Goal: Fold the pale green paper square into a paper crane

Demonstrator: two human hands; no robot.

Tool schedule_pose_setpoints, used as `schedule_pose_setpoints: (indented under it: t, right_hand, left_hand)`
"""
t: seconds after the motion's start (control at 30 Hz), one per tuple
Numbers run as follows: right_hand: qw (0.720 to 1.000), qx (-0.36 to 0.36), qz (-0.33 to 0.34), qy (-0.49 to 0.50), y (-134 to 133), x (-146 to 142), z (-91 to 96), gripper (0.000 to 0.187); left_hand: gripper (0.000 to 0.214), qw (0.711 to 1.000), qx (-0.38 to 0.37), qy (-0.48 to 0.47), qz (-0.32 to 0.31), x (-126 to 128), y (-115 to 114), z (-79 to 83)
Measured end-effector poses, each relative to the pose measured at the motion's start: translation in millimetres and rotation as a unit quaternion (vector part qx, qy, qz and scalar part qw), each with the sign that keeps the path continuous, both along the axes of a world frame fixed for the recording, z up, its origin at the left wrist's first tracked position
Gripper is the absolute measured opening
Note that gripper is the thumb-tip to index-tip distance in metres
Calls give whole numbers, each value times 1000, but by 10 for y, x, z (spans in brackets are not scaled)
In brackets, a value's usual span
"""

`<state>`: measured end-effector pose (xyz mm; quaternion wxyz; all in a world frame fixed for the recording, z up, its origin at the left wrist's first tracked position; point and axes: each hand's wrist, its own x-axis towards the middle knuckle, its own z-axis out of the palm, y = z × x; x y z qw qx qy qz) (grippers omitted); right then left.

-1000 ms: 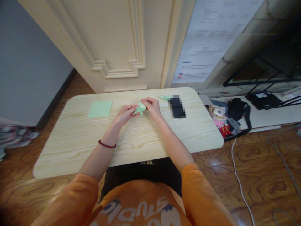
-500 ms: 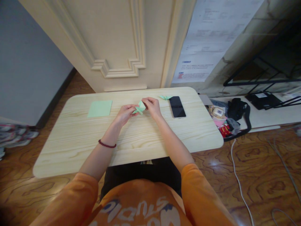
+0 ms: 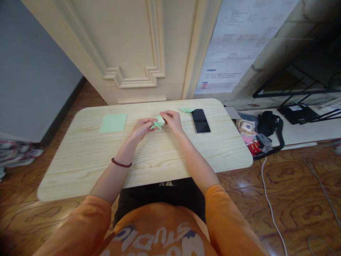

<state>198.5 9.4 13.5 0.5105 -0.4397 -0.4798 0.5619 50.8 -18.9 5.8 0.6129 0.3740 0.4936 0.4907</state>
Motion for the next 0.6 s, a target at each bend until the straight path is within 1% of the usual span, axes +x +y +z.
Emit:
schedule_pose_setpoints:
  t: [0.17,0.3,0.47,0.6]
  right_hand:
    - [1000,-13,4,9,-5,2,15,22]
    - [1000,-24,5,1,-9,4,25,23]
    - [1000,-21,3,-3,-3,3,14,23]
    - [1000,-19,-4,-2,0,-1,13,19]
  left_hand:
    - [44,1000,0,-2,8,5,-3,7]
    - [44,1000,3,-3,4,-3,1,-3]
    - [44,1000,5,4,2,-9,3,-11]
    - [46,1000,10,11,-1,-10,10,-27]
